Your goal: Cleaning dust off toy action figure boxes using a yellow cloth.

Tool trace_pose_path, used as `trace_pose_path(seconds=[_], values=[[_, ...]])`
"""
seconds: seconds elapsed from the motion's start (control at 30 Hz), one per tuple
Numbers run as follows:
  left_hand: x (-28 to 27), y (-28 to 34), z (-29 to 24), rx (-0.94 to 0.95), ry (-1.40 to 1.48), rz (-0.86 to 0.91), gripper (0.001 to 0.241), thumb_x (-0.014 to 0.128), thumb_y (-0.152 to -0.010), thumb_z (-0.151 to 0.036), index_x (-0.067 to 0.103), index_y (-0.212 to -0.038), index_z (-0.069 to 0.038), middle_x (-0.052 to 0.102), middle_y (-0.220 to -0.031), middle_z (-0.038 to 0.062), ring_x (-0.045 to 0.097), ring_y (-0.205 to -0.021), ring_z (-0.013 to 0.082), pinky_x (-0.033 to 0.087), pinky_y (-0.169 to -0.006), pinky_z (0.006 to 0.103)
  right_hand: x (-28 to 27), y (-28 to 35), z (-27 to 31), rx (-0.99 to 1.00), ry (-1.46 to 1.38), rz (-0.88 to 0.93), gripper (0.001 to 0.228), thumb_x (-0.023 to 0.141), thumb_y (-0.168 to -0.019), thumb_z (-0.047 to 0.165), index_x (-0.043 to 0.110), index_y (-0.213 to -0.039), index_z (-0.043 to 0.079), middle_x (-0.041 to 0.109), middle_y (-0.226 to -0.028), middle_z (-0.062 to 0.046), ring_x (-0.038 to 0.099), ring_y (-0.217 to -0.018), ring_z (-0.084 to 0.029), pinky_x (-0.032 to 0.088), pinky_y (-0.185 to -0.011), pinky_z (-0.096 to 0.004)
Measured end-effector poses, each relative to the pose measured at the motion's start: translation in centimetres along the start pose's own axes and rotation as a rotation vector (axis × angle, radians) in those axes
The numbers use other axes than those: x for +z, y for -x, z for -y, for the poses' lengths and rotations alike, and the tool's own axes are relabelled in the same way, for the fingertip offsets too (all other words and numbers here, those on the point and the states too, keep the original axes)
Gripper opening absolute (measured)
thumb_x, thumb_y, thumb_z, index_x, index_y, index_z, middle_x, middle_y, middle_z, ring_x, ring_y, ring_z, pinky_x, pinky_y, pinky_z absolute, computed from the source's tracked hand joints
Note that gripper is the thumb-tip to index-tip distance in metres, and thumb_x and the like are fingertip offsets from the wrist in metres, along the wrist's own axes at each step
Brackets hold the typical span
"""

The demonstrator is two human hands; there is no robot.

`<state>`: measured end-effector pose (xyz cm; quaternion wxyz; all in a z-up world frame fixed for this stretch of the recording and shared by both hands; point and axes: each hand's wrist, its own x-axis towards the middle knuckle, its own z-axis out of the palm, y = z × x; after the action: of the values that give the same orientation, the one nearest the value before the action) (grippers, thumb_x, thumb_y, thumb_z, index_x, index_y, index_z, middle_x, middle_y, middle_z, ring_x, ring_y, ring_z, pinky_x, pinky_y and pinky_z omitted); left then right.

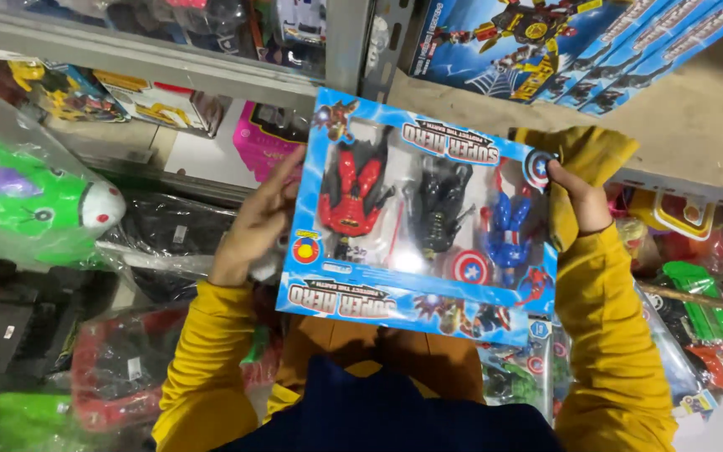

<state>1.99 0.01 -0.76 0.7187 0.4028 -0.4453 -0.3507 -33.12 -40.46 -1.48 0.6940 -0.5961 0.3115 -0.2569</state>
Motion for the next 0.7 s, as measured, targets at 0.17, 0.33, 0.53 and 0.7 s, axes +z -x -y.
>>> trace_pose_path(seconds=[0.17, 0.33, 0.53, 0.7], values=[[4.7, -1.3, -2.0, 0.252, -0.661, 0.137, 0.060, 0.068, -0.087, -0.003, 0.056, -0.145, -0.011, 0.013, -0.169, 0.024, 0.014, -0.160, 0.0369, 0.020, -0.128, 0.0493, -12.8, 0.3, -8.6, -0.064, 0.370, 0.129, 0.042, 0.054, -0.106, 0.019, 0.059, -0.141, -0.005, 0.064, -0.137, -0.011, 0.060, -0.125, -0.019, 0.043, -0.110, -0.032], [5.3, -1.7, 1.6, 0.408, -0.551, 0.218, 0.051, 0.082, -0.085, -0.009, 0.062, -0.131, -0.013, 0.043, -0.154, 0.018, 0.032, -0.156, 0.0379, 0.029, -0.128, 0.0512, -20.3, 0.2, -16.2, -0.336, 0.816, 0.379, 0.042, 0.048, -0.105, 0.016, 0.058, -0.142, -0.002, 0.063, -0.142, -0.014, 0.058, -0.132, -0.022, 0.040, -0.115, -0.034], [3.3, -0.8, 8.5, 0.419, -0.371, -0.082, 0.058, 0.083, -0.091, -0.026, 0.052, -0.135, -0.004, 0.063, -0.125, 0.006, 0.061, -0.122, 0.0191, 0.041, -0.118, 0.0392, -10.5, 5.1, -7.4, -0.340, 0.351, 0.059, 0.048, 0.052, -0.106, 0.015, 0.044, -0.150, -0.003, 0.055, -0.146, -0.013, 0.050, -0.131, -0.024, 0.038, -0.112, -0.040], [4.9, -1.8, 4.5, 0.251, -0.329, -0.396, 0.078, 0.071, -0.098, -0.054, 0.043, -0.147, 0.001, 0.061, -0.128, 0.005, 0.058, -0.118, 0.0146, 0.047, -0.105, 0.0318, 4.7, 10.5, 0.3, -0.754, 0.089, -0.414, 0.050, 0.055, -0.112, 0.010, 0.038, -0.158, 0.000, 0.041, -0.164, -0.013, 0.041, -0.153, -0.027, 0.031, -0.130, -0.041]])
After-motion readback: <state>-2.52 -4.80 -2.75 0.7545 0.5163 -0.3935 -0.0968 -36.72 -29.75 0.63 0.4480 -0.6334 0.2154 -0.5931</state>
